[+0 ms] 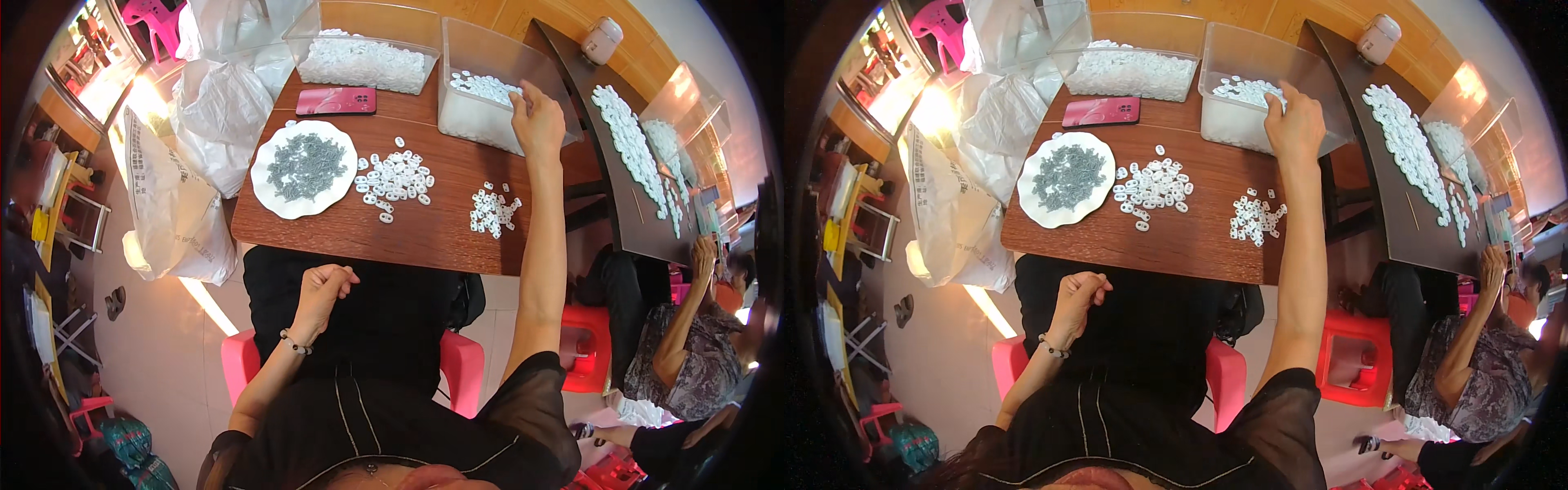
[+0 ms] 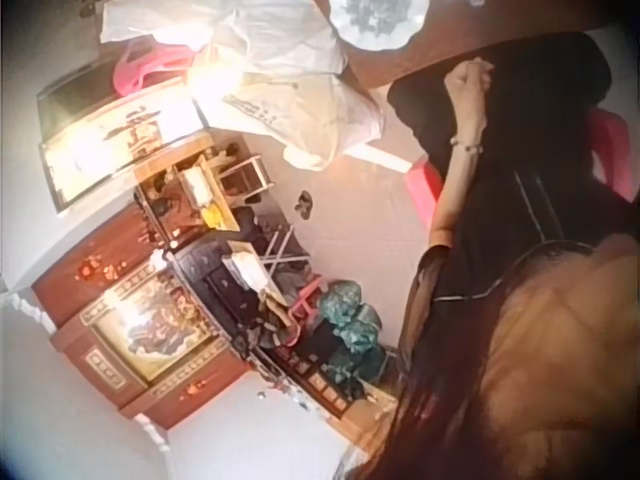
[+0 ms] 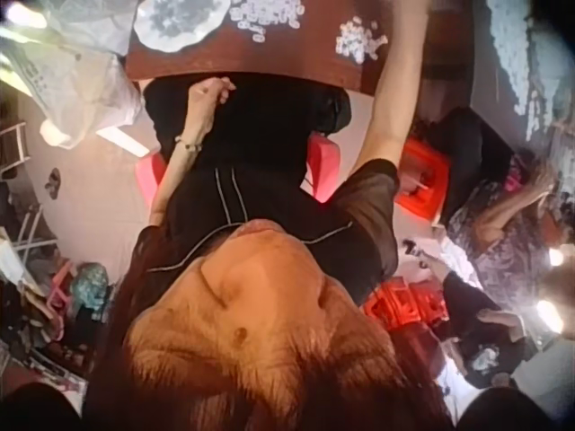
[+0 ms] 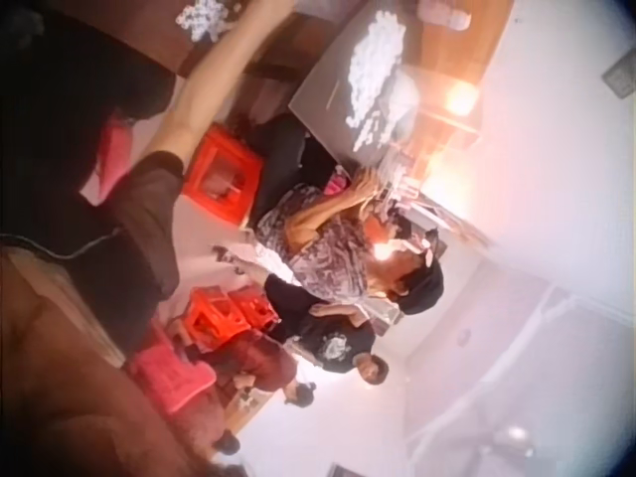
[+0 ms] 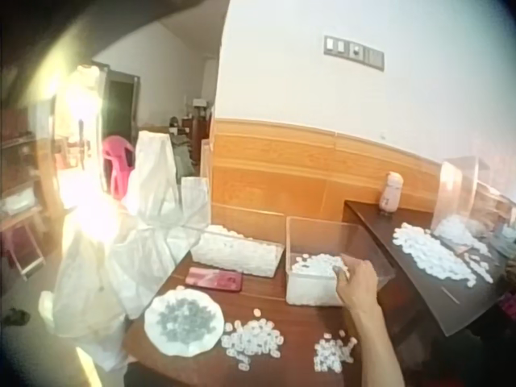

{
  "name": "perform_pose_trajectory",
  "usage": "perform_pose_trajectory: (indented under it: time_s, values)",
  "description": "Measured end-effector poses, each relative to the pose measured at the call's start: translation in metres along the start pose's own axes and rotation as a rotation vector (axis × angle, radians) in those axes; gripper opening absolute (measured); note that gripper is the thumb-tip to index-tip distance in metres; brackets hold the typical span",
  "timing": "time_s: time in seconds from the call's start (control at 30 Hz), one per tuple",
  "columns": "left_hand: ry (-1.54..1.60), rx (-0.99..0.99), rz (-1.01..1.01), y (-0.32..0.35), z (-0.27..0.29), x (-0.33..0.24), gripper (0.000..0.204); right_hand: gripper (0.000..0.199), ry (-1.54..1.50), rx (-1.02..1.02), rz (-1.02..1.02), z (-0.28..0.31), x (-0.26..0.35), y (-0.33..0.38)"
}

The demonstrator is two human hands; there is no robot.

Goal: Assembling small white plastic components by manually inserting grey circular inserts into them.

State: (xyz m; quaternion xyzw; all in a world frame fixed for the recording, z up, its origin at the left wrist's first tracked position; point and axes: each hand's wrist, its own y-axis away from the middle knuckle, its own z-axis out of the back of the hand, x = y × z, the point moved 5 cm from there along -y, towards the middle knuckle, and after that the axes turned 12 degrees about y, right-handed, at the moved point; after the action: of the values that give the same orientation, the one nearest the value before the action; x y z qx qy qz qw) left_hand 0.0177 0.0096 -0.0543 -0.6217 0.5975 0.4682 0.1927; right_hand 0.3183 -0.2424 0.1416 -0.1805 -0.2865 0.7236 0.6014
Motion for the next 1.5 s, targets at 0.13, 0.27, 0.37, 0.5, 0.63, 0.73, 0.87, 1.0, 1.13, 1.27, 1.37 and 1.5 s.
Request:
perform_pose_trajectory:
  time_s: [0.13, 0.27, 0.37, 0.5, 0.63, 0.73, 0.87, 1.0, 1.13, 1.27, 1.37, 1.5]
  values:
    - [-0.033, 0.045, 0.046, 0.000, -0.006, 0.001, 0.024, 0.019, -0.524, 0.058, 0.070, 0.005, 0.032, 0.056]
    - [-0.127, 0.066, 0.036, -0.002, -0.013, 0.001, 0.019, 0.013, -0.463, 0.288, 0.199, -0.007, 0.059, 0.118]
    - [-0.107, 0.117, 0.028, -0.002, -0.020, 0.000, 0.017, 0.011, -0.414, 0.389, 0.216, -0.022, 0.065, 0.147]
    - [-0.132, 0.128, 0.002, 0.000, -0.026, -0.002, 0.016, 0.010, -0.441, 0.401, 0.254, -0.027, 0.074, 0.164]
    - [-0.160, 0.116, -0.019, 0.000, -0.024, -0.003, 0.016, 0.012, -0.540, 0.383, 0.314, -0.020, 0.100, 0.175]
    - [-0.139, 0.123, -0.020, 0.001, -0.027, -0.003, 0.015, 0.016, -0.558, 0.350, 0.348, -0.024, 0.111, 0.181]
    - [-0.165, 0.110, -0.021, 0.000, -0.025, -0.002, 0.014, 0.018, -0.565, 0.348, 0.419, -0.035, 0.119, 0.184]
    - [-0.173, 0.096, -0.053, -0.002, -0.023, -0.006, 0.015, 0.016, -0.536, 0.345, 0.447, -0.034, 0.120, 0.181]
    - [-0.171, 0.082, -0.028, -0.006, -0.027, -0.010, 0.015, 0.013, -0.530, 0.329, 0.413, -0.034, 0.115, 0.178]
    - [-0.166, 0.088, -0.018, -0.008, -0.028, -0.013, 0.018, 0.014, -0.577, 0.442, 0.325, -0.034, 0.111, 0.179]
    - [-0.199, 0.125, -0.080, -0.013, -0.037, -0.016, 0.018, 0.013, -0.674, 0.502, 0.259, -0.027, 0.110, 0.181]
    - [-0.190, 0.133, -0.208, -0.023, -0.051, -0.026, 0.020, 0.012, -1.249, 0.847, -0.125, -0.020, 0.112, 0.200]
